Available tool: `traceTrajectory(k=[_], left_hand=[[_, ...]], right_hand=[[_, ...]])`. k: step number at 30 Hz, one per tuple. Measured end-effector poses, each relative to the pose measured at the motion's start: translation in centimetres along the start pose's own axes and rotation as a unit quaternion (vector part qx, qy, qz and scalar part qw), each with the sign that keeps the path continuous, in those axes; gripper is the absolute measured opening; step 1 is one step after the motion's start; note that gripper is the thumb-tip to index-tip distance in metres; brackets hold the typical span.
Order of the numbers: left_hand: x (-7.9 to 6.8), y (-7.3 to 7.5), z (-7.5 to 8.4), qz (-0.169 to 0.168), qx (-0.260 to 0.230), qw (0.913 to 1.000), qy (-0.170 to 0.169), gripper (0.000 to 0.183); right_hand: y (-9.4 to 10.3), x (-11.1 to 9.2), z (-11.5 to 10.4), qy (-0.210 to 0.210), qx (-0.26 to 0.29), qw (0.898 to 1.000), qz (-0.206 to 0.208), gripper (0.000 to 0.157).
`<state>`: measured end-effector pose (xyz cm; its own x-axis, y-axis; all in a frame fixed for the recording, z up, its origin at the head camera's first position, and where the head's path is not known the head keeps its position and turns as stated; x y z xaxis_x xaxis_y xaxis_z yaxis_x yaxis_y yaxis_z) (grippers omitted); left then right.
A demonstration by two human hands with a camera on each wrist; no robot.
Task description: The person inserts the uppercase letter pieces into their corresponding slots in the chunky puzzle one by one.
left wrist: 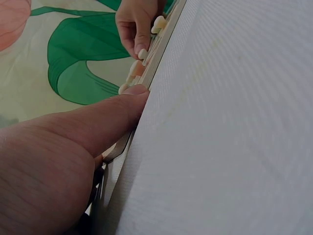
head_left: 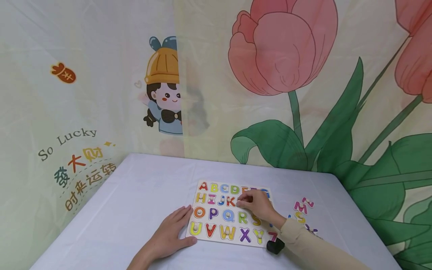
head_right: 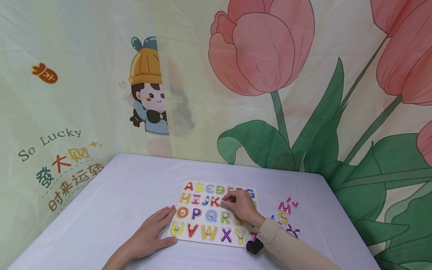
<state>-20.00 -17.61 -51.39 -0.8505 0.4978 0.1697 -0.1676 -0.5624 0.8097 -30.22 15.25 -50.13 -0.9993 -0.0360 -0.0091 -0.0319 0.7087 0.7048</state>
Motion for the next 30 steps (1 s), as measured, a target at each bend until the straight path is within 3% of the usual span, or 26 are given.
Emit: traceTrajectory(k=[17,22,26,30], left_hand=[[0.0,0.1,0.2,0.003,-0.004,1.0,-0.002,0.1],[0.0,0.0,0.1,0.003,-0.001,1.0,-0.005,0.1],[0.0,-0.1,0.0,0.004,0.004,1.0,-0.005,0.1],[0.1,-0.1,0.0,0.004,0.008,1.0,-0.002,0.099]], right_hand=[[0.2,0.0,-0.2,-0.007,-0.002,1.0,0.002,0.008],[0.5,-0.2,-0.3,-0.012,-0.005,1.0,-0.018,0.012],[2.0,-0.6,-0.7,-0.005,-0.015,0.999,-0.035,0.021],[5.1,-1.3,-0.6,0.016,-0.038,0.999,-0.028,0.028]])
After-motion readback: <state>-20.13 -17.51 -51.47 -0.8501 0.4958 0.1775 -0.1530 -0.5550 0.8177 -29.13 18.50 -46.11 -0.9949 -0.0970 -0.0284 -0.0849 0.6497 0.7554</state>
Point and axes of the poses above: each hand's wrist, its own x-axis towards the middle knuckle, its own y-axis out of the back of the hand, z = x × y, the point moved 2 cm from there along x, towards the middle knuckle, and after that the axes turned 12 degrees about -y, right-handed, at the moved point
